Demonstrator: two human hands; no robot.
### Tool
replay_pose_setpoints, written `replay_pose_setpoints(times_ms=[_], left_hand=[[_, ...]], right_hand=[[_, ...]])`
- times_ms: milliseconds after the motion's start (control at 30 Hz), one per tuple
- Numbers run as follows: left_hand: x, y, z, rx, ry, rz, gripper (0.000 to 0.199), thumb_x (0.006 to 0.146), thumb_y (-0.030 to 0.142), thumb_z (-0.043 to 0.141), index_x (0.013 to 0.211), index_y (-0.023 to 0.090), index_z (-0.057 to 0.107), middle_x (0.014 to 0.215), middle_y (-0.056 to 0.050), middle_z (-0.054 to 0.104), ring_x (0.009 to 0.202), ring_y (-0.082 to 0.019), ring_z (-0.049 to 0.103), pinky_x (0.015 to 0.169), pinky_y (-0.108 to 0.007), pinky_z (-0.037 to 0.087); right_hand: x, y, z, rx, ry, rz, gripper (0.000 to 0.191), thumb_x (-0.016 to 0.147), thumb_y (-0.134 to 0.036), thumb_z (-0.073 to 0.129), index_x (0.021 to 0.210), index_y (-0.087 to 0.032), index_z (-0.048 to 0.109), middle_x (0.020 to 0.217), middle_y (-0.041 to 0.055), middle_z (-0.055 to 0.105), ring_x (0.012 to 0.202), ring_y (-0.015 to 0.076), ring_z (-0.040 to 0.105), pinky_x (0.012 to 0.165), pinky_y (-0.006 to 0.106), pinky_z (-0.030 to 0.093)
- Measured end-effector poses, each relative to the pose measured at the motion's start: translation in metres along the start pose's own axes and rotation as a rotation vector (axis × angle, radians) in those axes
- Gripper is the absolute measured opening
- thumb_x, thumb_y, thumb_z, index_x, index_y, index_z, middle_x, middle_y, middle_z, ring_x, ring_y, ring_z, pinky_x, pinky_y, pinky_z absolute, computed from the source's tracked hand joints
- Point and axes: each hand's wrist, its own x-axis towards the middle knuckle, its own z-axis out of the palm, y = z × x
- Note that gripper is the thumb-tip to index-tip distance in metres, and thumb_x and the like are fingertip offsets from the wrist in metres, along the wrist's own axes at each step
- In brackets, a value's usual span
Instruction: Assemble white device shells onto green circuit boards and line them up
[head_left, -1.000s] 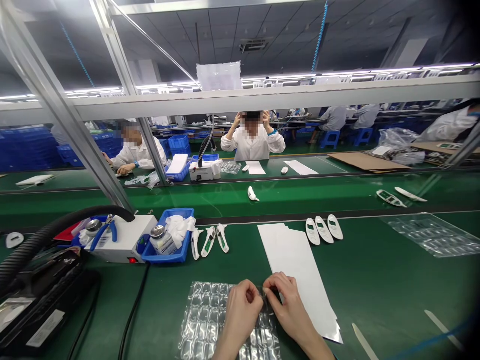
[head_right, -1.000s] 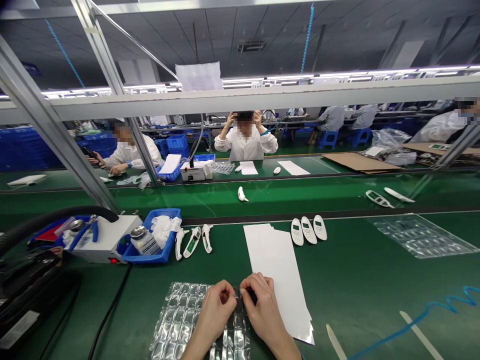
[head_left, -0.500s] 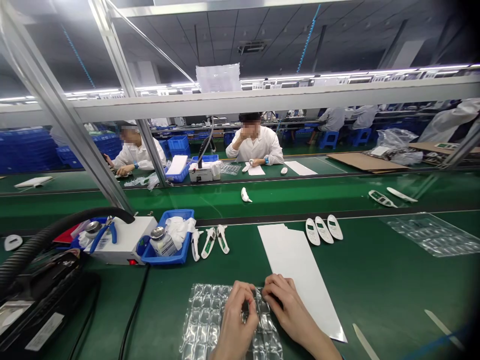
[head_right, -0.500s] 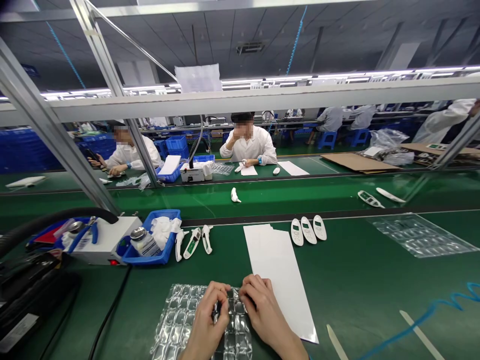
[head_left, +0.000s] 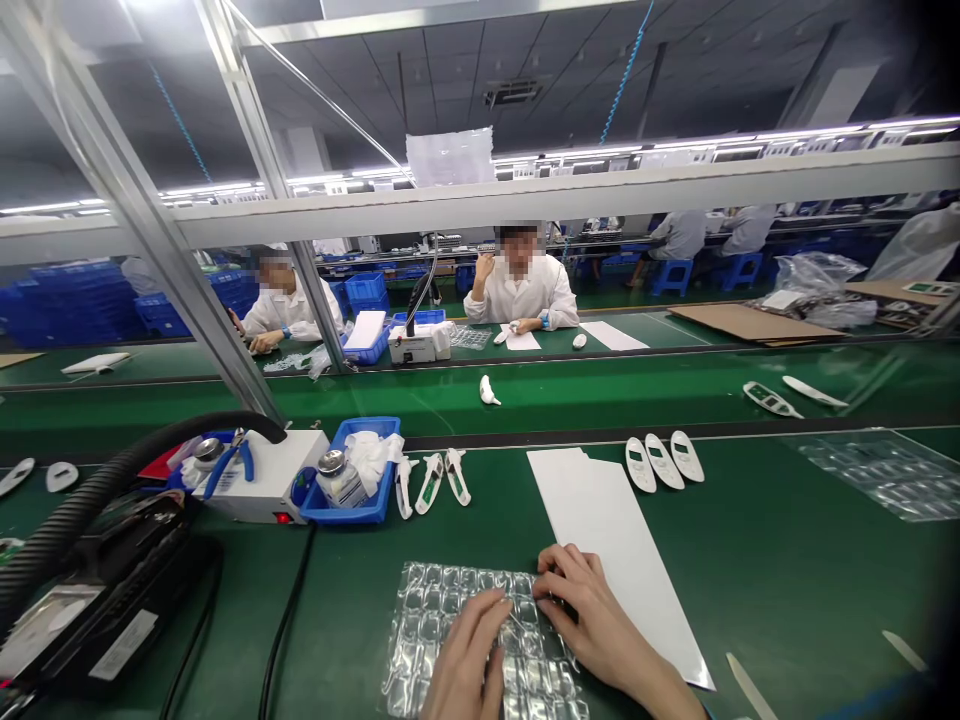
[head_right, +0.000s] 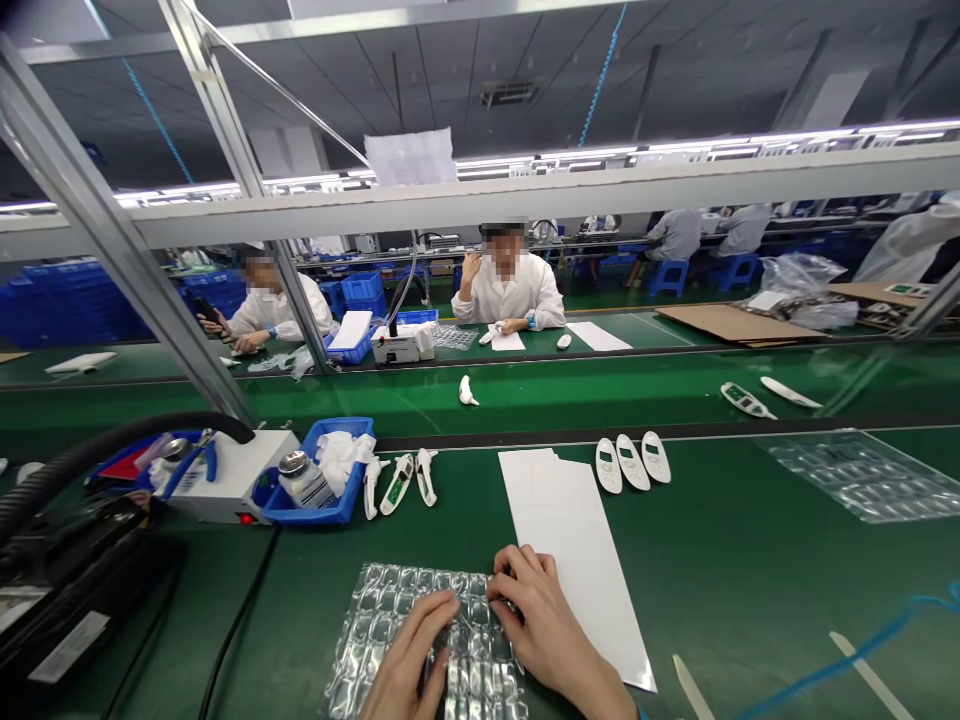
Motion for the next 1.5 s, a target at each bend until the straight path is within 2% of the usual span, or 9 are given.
replay_pose_setpoints(times_ms=[100, 233, 467, 767, 1000, 1067, 1233, 1367, 1500], left_hand=[[0.01, 0.001, 0.002, 0.083, -0.037, 0.006, 0.045, 0.088, 0.009, 0.033, 0.121, 0.028, 0.056, 0.133, -0.011, 0.054, 0.115, -0.027, 0.056, 0.088, -0.04, 0.053], [0.016, -0.004, 0.004, 0.004, 0.015, 0.101, 0.028, 0.09, 0.009, 0.034, 0.086, 0.021, 0.059, 0.098, -0.009, 0.064, 0.091, -0.023, 0.058, 0.077, -0.039, 0.053], [-0.008, -0.022, 0.011, 0.033, 0.162, 0.32, 0.032, 0.091, 0.007, 0.033, 0.081, 0.021, 0.06, 0.068, -0.002, 0.045, 0.068, -0.016, 0.047, 0.084, -0.037, 0.051], [-0.005, -0.018, 0.004, 0.06, 0.15, 0.072, 0.053, 0.088, 0.003, 0.031, 0.134, 0.023, 0.045, 0.119, -0.014, 0.057, 0.108, -0.022, 0.056, 0.09, -0.035, 0.051], [0.013, -0.027, -0.005, 0.161, 0.168, 0.037, 0.033, 0.089, 0.003, 0.034, 0.096, 0.019, 0.063, 0.102, -0.012, 0.065, 0.094, -0.024, 0.059, 0.077, -0.038, 0.056], [0.01, -0.03, -0.01, 0.159, 0.153, 0.112, 0.033, 0.089, 0.004, 0.033, 0.093, 0.019, 0.061, 0.098, -0.011, 0.064, 0.09, -0.022, 0.06, 0.076, -0.037, 0.056], [-0.001, -0.039, -0.021, 0.298, 0.1, 0.113, 0.036, 0.088, 0.007, 0.032, 0.095, 0.025, 0.063, 0.106, -0.01, 0.063, 0.125, -0.029, 0.048, 0.073, -0.032, 0.058], [0.004, -0.042, -0.028, 0.309, 0.041, 0.074, 0.042, 0.091, 0.009, 0.027, 0.118, 0.022, 0.056, 0.108, -0.012, 0.062, 0.093, -0.018, 0.065, 0.072, -0.028, 0.058], [0.008, -0.041, -0.033, 0.302, 0.105, 0.037, 0.026, 0.093, 0.017, 0.037, 0.094, 0.023, 0.062, 0.11, -0.011, 0.063, 0.111, -0.023, 0.06, 0.084, -0.033, 0.057]], right_hand=[[0.004, 0.0, -0.002, 0.008, -0.003, -0.027, 0.018, 0.092, -0.011, 0.049, 0.08, -0.023, 0.056, 0.094, 0.0022, 0.058, 0.088, 0.0209, 0.053, 0.075, 0.037, 0.04], [0.009, 0.005, 0.006, 0.07, 0.024, 0.05, 0.019, 0.095, -0.016, 0.046, 0.08, -0.023, 0.055, 0.081, -0.0002, 0.06, 0.077, 0.0187, 0.056, 0.071, 0.034, 0.042], [0.013, 0.014, 0.021, 0.073, 0.043, 0.174, 0.017, 0.095, -0.02, 0.043, 0.082, -0.023, 0.053, 0.077, 0.0, 0.06, 0.072, 0.0202, 0.055, 0.07, 0.036, 0.044], [0.018, -0.008, 0.001, 0.016, -0.13, -0.02, 0.011, 0.094, -0.019, 0.047, 0.088, -0.026, 0.055, 0.096, 0.0022, 0.056, 0.087, 0.0224, 0.052, 0.075, 0.039, 0.042], [0.028, -0.009, 0.015, 0.07, -0.173, 0.006, 0.022, 0.099, -0.018, 0.035, 0.082, -0.022, 0.049, 0.087, 0.0021, 0.056, 0.081, 0.0199, 0.053, 0.071, 0.034, 0.042], [0.03, -0.008, 0.019, 0.081, -0.153, 0.06, 0.022, 0.099, -0.019, 0.033, 0.081, -0.021, 0.046, 0.085, 0.0025, 0.055, 0.078, 0.0195, 0.054, 0.068, 0.033, 0.042], [0.033, -0.01, 0.018, 0.035, -0.168, 0.039, 0.019, 0.097, -0.017, 0.035, 0.083, -0.021, 0.047, 0.086, 0.0022, 0.055, 0.073, 0.0188, 0.054, 0.063, 0.031, 0.039], [0.035, -0.013, 0.014, 0.041, -0.189, -0.018, 0.017, 0.096, -0.018, 0.041, 0.085, -0.023, 0.052, 0.09, 0.0013, 0.057, 0.078, 0.0189, 0.055, 0.067, 0.03, 0.04], [0.037, -0.012, 0.02, 0.021, -0.164, 0.034, 0.021, 0.097, -0.019, 0.039, 0.08, -0.021, 0.052, 0.085, 0.0013, 0.058, 0.076, 0.0185, 0.057, 0.066, 0.029, 0.038]])
